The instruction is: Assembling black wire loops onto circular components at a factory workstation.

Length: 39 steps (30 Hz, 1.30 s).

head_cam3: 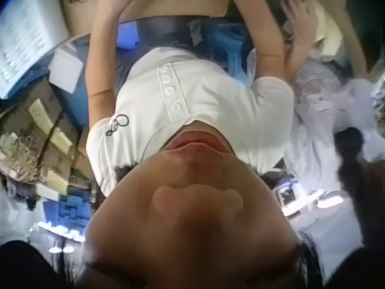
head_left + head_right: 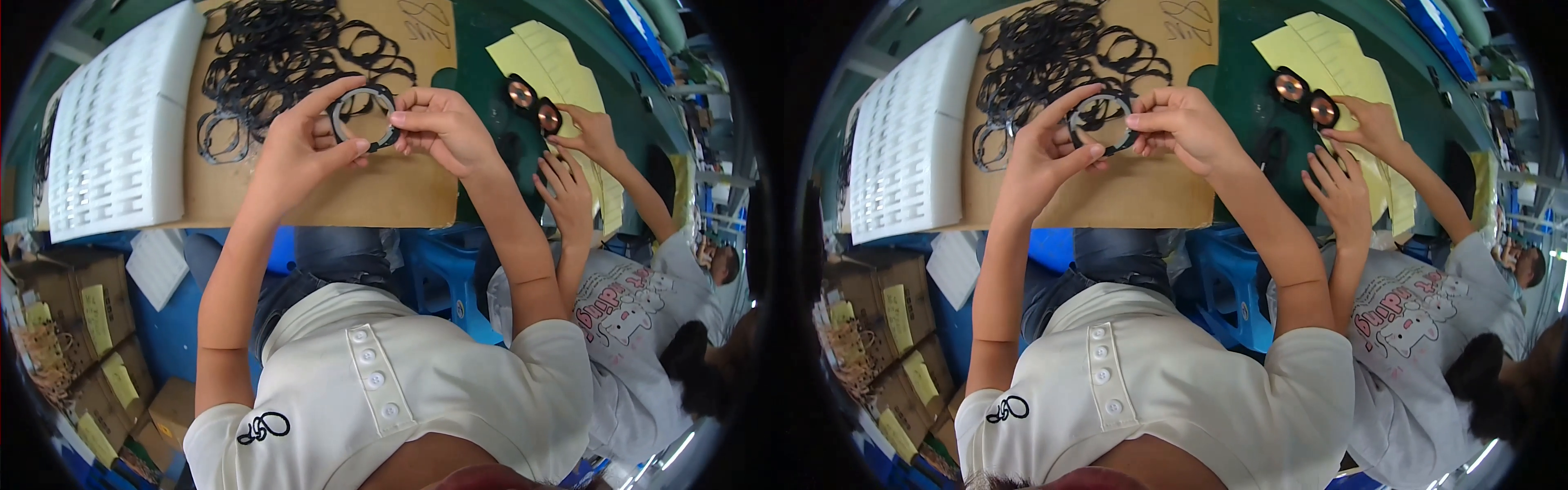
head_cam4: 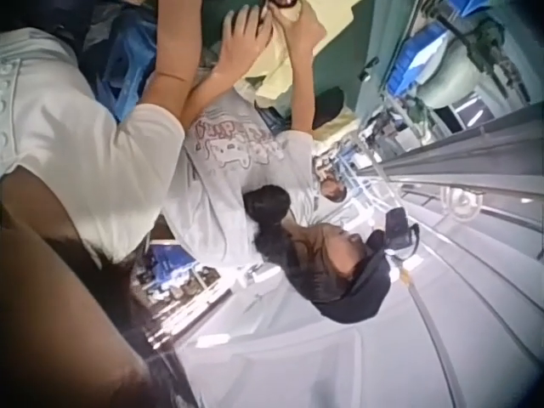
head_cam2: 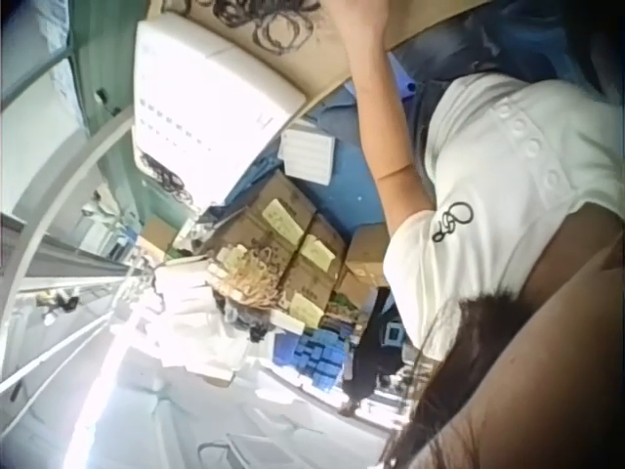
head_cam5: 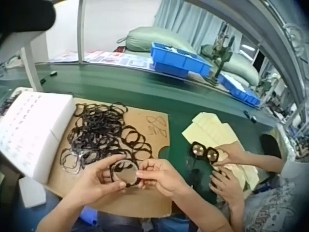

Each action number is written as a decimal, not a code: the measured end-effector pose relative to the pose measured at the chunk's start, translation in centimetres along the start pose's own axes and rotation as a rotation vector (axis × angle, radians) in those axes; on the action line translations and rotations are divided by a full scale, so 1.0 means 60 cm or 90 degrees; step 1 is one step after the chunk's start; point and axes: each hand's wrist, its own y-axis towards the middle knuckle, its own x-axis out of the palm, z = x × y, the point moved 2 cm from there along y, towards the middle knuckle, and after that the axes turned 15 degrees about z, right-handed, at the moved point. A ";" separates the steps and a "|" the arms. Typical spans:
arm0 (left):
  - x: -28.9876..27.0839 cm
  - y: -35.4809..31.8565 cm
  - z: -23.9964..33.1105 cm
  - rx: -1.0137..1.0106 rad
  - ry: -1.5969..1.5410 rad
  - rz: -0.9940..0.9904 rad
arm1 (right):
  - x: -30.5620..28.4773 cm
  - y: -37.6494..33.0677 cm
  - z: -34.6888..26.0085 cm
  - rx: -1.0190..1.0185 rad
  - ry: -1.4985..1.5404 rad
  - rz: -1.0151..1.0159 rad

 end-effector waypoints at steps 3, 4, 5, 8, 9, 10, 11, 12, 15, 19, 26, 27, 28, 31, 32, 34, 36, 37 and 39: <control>0.035 0.027 -0.001 0.029 0.071 -0.073 | -0.044 -0.005 -0.001 -0.007 0.019 0.045; 0.050 0.040 -0.001 0.042 0.104 -0.108 | -0.063 -0.009 -0.004 -0.008 0.027 0.068; 0.065 0.052 -0.001 0.056 0.137 -0.141 | -0.080 -0.014 -0.006 -0.009 0.036 0.089; 0.101 0.089 -0.012 0.050 0.123 -0.236 | -0.122 -0.025 -0.004 -0.038 0.065 0.135; 0.113 0.101 -0.015 0.044 0.114 -0.276 | -0.135 -0.028 -0.006 -0.048 0.076 0.151; 0.125 0.113 -0.015 0.039 0.106 -0.315 | -0.146 -0.031 -0.011 -0.058 0.087 0.167; 0.138 0.124 -0.015 0.039 0.107 -0.320 | -0.156 -0.033 -0.015 -0.060 0.089 0.171; 0.152 0.134 -0.015 0.043 0.109 -0.328 | -0.167 -0.034 -0.023 -0.087 0.081 0.206; 0.185 0.162 -0.015 0.055 0.117 -0.352 | -0.201 -0.031 -0.046 -0.165 0.058 0.307; 0.212 0.207 -0.033 0.154 0.248 -0.251 | -0.269 -0.015 -0.071 -0.161 0.002 0.401; 0.241 0.244 -0.064 0.404 0.399 -0.170 | -0.286 0.019 -0.066 -0.098 -0.046 0.467; 0.245 0.246 -0.064 0.409 0.401 -0.175 | -0.284 0.021 -0.065 -0.094 -0.064 0.469; 0.248 0.247 -0.065 0.414 0.404 -0.180 | -0.283 0.024 -0.065 -0.090 -0.082 0.472; 0.257 0.250 -0.067 0.425 0.408 -0.191 | -0.277 0.029 -0.065 -0.081 -0.118 0.478; 0.261 0.252 -0.068 0.421 0.423 -0.205 | -0.274 0.030 -0.066 -0.077 -0.131 0.483; 0.266 0.256 -0.071 0.414 0.452 -0.233 | -0.268 0.032 -0.069 -0.069 -0.157 0.492; 0.269 0.257 -0.075 0.410 0.467 -0.248 | -0.265 0.033 -0.071 -0.064 -0.170 0.498; 0.270 0.256 -0.076 0.431 0.441 -0.234 | -0.263 0.033 -0.072 -0.066 -0.173 0.499; 0.270 0.253 -0.080 0.472 0.387 -0.205 | -0.261 0.033 -0.073 -0.068 -0.179 0.503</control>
